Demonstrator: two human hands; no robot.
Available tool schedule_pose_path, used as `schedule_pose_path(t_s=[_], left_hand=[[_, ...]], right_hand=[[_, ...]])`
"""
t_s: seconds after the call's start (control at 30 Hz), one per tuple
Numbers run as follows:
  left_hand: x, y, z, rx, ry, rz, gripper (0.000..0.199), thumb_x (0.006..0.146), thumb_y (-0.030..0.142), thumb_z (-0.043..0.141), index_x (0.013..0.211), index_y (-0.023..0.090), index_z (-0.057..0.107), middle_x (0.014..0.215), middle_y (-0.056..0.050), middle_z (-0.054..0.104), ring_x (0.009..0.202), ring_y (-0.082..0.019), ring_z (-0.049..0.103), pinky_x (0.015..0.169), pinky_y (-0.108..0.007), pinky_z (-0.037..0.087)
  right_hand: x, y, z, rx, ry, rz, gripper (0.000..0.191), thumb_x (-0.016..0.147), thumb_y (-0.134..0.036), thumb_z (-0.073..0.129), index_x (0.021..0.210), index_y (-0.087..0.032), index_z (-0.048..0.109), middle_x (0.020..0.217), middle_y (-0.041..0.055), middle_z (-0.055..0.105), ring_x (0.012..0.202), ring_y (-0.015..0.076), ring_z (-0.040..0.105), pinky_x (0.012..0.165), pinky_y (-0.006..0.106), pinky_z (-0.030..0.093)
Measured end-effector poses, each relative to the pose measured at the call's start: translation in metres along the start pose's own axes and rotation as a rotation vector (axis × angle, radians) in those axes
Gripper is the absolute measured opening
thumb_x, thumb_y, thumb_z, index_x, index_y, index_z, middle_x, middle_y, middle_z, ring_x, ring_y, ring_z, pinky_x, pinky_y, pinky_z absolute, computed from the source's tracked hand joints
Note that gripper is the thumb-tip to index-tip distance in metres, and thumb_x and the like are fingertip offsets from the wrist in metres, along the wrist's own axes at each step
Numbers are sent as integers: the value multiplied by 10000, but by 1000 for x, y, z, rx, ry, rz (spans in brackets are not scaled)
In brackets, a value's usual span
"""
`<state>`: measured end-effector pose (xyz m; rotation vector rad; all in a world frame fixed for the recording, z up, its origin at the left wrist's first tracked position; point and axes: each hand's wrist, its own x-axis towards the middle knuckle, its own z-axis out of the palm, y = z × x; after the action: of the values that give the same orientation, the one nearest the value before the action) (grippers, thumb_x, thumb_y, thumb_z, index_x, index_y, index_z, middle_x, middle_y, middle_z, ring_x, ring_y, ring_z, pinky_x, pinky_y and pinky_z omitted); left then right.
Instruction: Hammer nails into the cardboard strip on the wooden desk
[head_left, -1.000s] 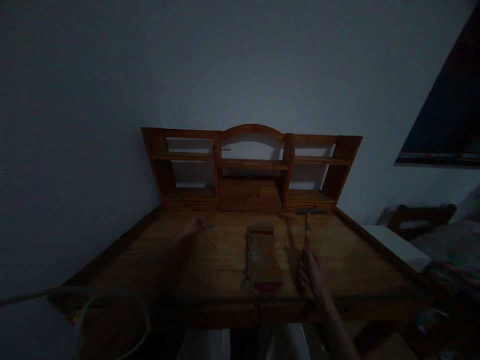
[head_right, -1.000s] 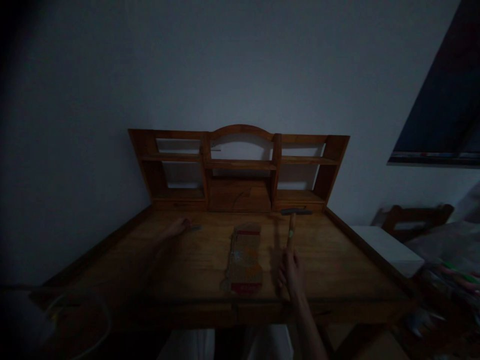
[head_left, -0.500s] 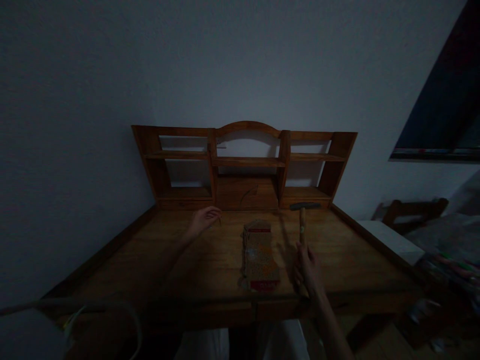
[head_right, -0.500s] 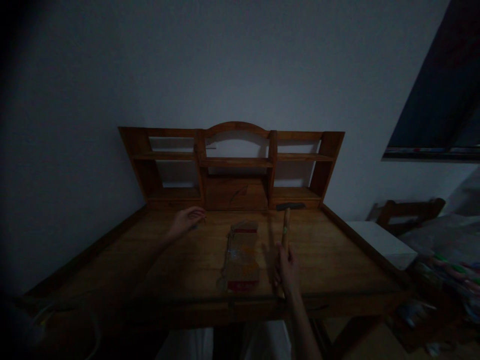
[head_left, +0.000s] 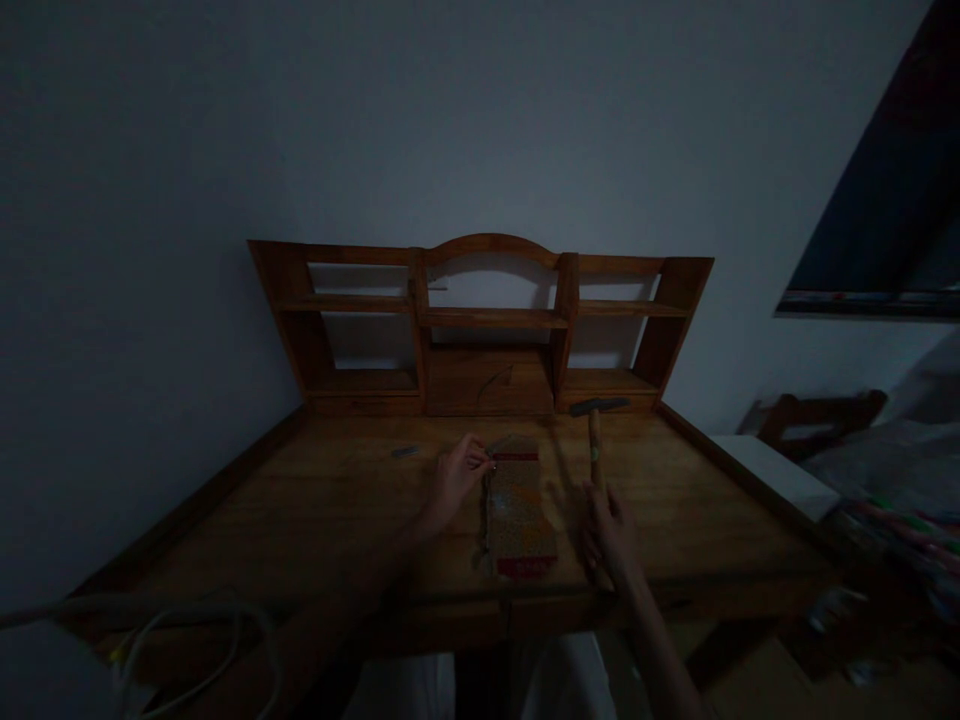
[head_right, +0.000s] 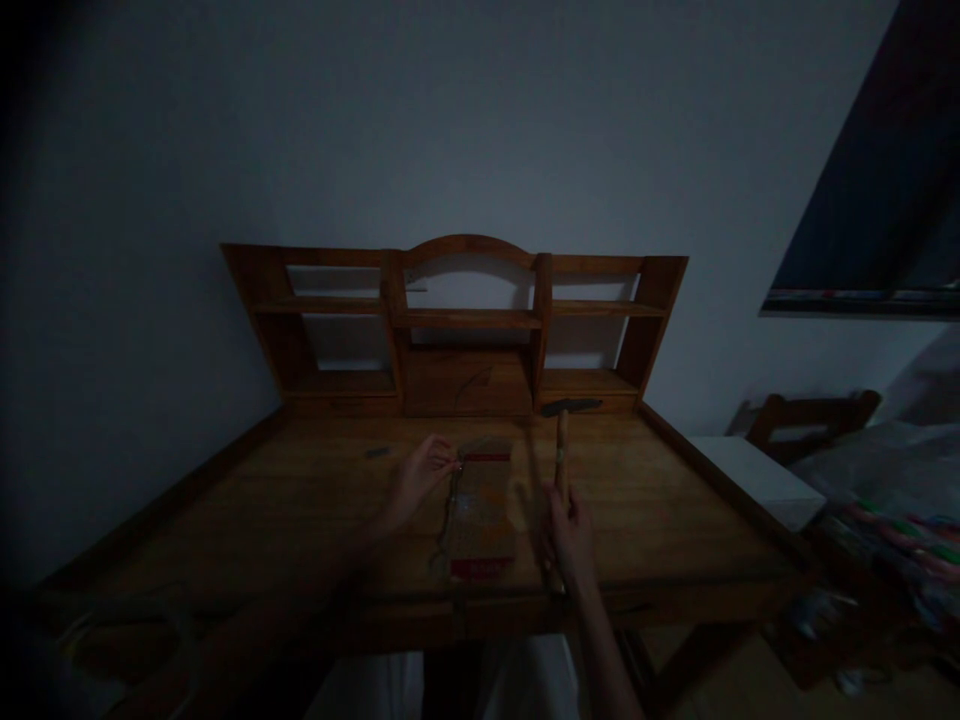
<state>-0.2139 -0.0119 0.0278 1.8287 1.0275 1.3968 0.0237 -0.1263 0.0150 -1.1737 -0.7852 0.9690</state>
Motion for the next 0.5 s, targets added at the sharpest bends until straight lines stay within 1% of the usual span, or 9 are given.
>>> schedule_pose_path(t_s=[0.1, 0.2, 0.37, 0.5], left_hand=[[1, -2, 2, 13, 8, 30, 306, 715, 307, 722, 923, 213, 519, 735, 8, 653, 692, -156, 666, 641, -265, 536], [0, -1, 4, 7, -19, 59, 302, 735, 300, 702, 954, 215, 514, 764, 6, 645, 698, -147, 660, 647, -262, 537], [-3, 6, 8, 38, -74, 36, 292, 758, 271, 669, 992, 216, 503, 764, 3, 652, 697, -145, 657, 650, -262, 535], [-7, 10, 11, 47, -31, 12, 286, 756, 266, 663, 976, 222, 487, 740, 16, 650, 682, -147, 660, 637, -262, 530]], right_hand=[[-1, -1, 1, -19, 2, 3, 417, 733, -617, 611, 810, -237, 455, 373, -142, 328, 230, 61, 293, 213, 145, 253], [-2, -2, 1, -45, 7, 6, 413, 752, -627, 582, 796, -239, 448, 358, -140, 319, 229, 70, 285, 206, 156, 258], [-4, -3, 2, -30, -12, -6, 413, 749, -618, 592, 828, -233, 468, 385, -132, 349, 238, 66, 304, 219, 152, 263], [-12, -7, 1, -44, 4, 23, 444, 740, -627, 590, 894, -217, 519, 409, -128, 363, 244, 60, 291, 224, 157, 243]])
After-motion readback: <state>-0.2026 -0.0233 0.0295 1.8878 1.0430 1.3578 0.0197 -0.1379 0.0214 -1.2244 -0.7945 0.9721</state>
